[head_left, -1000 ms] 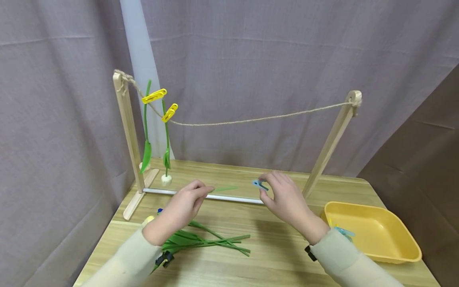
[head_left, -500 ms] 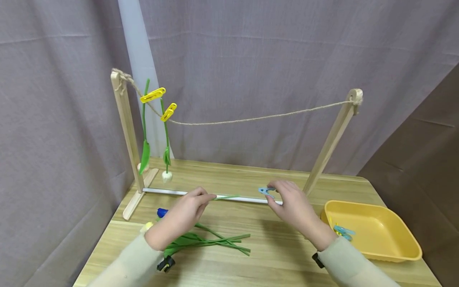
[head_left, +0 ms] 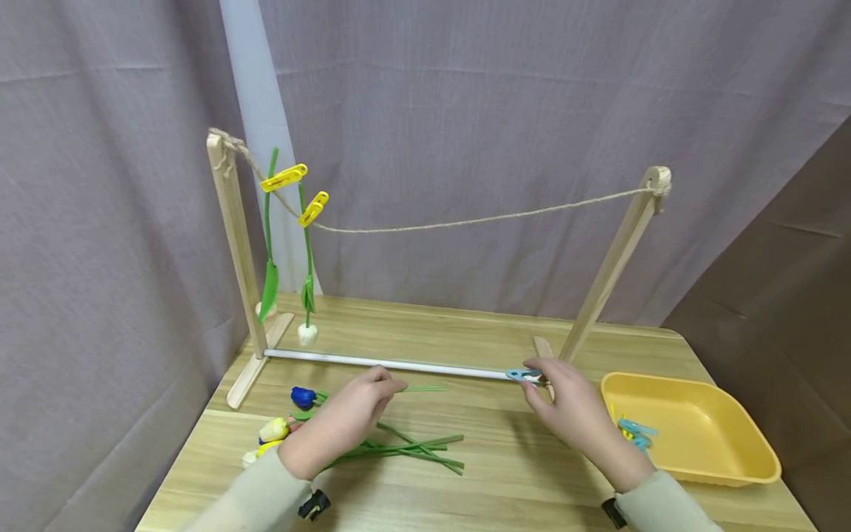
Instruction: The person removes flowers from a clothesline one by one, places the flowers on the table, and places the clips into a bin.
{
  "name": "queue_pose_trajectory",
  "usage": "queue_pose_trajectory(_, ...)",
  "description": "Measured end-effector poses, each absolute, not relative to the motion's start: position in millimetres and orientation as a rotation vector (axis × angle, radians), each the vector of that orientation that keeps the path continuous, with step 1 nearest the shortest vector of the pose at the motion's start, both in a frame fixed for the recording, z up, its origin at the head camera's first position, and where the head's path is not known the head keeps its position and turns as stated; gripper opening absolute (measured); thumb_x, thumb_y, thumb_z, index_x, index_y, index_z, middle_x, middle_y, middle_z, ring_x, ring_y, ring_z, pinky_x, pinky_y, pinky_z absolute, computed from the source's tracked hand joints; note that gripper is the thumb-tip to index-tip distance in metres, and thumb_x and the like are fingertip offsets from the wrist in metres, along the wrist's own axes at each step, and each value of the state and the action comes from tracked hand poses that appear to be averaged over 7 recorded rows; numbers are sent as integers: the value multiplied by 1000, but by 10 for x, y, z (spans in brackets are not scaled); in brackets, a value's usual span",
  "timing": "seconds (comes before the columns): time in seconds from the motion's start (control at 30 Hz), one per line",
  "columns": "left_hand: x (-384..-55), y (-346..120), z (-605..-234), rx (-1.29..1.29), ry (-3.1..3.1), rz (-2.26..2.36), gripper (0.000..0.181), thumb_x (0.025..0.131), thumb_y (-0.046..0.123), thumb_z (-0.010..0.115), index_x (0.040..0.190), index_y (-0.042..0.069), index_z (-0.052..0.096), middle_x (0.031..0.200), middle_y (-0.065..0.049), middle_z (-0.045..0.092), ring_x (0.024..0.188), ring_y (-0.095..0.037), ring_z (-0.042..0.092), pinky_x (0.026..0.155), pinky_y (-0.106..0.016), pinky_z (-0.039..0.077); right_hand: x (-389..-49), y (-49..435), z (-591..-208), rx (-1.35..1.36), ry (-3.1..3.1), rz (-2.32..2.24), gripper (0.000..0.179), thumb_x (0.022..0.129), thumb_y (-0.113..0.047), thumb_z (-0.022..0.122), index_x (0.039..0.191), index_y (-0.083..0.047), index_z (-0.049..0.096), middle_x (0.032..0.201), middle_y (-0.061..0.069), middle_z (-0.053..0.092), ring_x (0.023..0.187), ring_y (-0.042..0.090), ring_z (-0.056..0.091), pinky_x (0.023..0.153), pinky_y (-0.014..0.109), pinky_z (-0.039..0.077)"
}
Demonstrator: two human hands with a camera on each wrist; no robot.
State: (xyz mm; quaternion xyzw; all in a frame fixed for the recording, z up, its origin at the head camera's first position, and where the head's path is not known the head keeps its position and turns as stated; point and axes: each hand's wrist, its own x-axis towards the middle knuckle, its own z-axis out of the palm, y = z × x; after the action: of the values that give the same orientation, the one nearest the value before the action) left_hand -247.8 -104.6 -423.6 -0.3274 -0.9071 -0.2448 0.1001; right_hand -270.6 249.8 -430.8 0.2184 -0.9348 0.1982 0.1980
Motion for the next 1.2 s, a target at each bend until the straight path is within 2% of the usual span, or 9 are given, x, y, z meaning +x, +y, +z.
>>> queue_pose_trajectory(0.23, -2444, -996, -4370, -977, -2697, -748, 25, 94, 1, 59, 116, 6, 68, 94, 0, 61, 80, -7, 54, 67, -18, 50, -2580, 2752, -4529, 523, -2580, 583, 31, 84, -15, 74, 112, -7, 67, 98, 3, 66, 81, 18, 60, 61, 38, 49)
queue_pose_trajectory(0.4, -2423, -960, -4450, -984, -2697, -737, 24, 92, 0, 62, 114, 5, 69, 96, -1, 63, 84, -9, 57, 72, -20, 52, -2506, 2861, -4617, 494, -2590, 586, 30, 83, -13, 75, 112, -7, 66, 102, 4, 67, 82, 19, 61, 62, 38, 51)
queue_pose_trajectory(0.6, -2402, -922, -4557, -984, -2723, -710, 23, 92, -1, 61, 111, 7, 70, 96, 0, 62, 84, -8, 57, 71, -19, 51, -2467, 2918, -4674, 481, -2584, 580, 32, 83, -13, 75, 113, -8, 67, 99, 3, 67, 81, 18, 61, 60, 35, 51)
queue_pose_trajectory(0.8, -2361, -897, -4737, -1011, -2759, -674, 29, 85, -6, 65, 111, 6, 69, 97, 0, 62, 88, -12, 59, 78, -23, 52, -2436, 2964, -4709, 435, -2583, 606, 31, 82, -13, 76, 111, -6, 68, 96, 2, 67, 81, 19, 61, 64, 38, 52)
queue_pose_trajectory(1.03, -2299, -890, -4936, -996, -2778, -635, 41, 79, -16, 53, 107, 8, 71, 95, 2, 60, 92, -13, 59, 80, -26, 53, -2377, 3132, -4738, 332, -2640, 641, 26, 86, -15, 73, 109, -6, 67, 94, 4, 66, 82, 21, 61, 62, 35, 51)
queue_pose_trajectory(1.2, -2299, -909, -5024, -991, -2777, -642, 35, 82, -12, 53, 104, 7, 72, 92, 1, 60, 88, -14, 60, 79, -26, 53, -2332, 3285, -4775, 275, -2629, 638, 28, 85, -13, 74, 110, -4, 66, 95, 5, 67, 82, 22, 62, 65, 41, 53)
